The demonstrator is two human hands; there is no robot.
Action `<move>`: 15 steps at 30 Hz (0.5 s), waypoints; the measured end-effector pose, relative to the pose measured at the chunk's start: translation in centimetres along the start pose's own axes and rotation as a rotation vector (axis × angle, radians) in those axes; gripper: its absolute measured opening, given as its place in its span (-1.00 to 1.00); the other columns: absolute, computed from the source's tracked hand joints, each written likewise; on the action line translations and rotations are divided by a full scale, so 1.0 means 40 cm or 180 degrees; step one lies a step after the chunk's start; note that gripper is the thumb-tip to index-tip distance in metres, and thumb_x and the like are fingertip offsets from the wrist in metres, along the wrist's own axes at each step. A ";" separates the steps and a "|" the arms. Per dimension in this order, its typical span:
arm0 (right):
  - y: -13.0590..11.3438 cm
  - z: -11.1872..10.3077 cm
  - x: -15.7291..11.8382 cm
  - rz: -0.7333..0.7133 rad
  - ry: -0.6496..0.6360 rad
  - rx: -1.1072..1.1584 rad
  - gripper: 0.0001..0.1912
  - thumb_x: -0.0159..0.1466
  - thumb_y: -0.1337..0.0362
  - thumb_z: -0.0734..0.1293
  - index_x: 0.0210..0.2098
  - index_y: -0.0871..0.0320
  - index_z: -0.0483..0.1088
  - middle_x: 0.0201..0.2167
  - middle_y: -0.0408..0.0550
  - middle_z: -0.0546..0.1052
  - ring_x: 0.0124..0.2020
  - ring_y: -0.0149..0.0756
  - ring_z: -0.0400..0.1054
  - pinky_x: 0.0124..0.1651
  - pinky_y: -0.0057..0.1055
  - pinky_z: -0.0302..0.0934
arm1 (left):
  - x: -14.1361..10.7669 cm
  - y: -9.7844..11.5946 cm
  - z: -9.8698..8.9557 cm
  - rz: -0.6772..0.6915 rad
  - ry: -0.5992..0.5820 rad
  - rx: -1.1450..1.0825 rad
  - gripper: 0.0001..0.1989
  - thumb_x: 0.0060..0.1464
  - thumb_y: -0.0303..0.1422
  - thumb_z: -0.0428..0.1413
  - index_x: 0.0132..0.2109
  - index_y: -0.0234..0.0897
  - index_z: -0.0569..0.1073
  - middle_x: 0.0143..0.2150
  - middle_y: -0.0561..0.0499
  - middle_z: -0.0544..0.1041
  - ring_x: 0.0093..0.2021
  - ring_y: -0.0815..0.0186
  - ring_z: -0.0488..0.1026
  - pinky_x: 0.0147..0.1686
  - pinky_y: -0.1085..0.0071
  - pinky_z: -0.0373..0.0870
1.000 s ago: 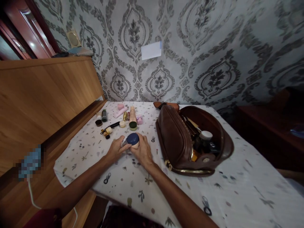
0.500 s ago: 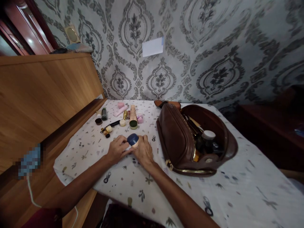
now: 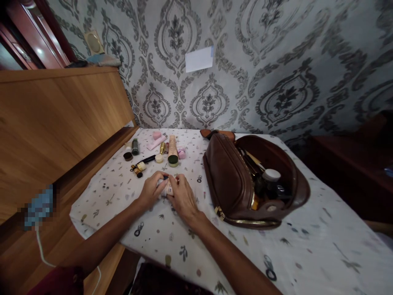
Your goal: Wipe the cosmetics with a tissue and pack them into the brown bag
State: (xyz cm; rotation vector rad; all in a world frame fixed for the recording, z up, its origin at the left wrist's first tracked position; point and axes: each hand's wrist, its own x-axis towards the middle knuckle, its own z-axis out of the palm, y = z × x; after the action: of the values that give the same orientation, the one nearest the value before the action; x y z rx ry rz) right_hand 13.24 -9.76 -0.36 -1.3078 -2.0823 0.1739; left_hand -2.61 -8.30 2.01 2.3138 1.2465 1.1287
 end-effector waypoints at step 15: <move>0.011 0.001 -0.007 -0.0550 -0.0109 0.0094 -0.30 0.15 0.54 0.33 0.25 0.07 0.18 0.13 0.18 0.29 0.13 0.03 0.29 0.12 0.02 0.34 | 0.038 -0.060 -0.014 -0.1137 0.0320 -0.1203 -0.65 0.16 -0.08 0.05 -0.42 -0.24 0.22 -0.51 0.17 0.19 -0.48 0.41 0.17 -0.46 0.48 0.15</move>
State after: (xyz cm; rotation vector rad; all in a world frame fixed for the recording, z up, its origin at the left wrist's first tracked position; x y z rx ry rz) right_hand 13.61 -9.77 -0.71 -1.1083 -2.2009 0.1516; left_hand -3.94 -5.71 1.79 1.7015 1.2846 1.2350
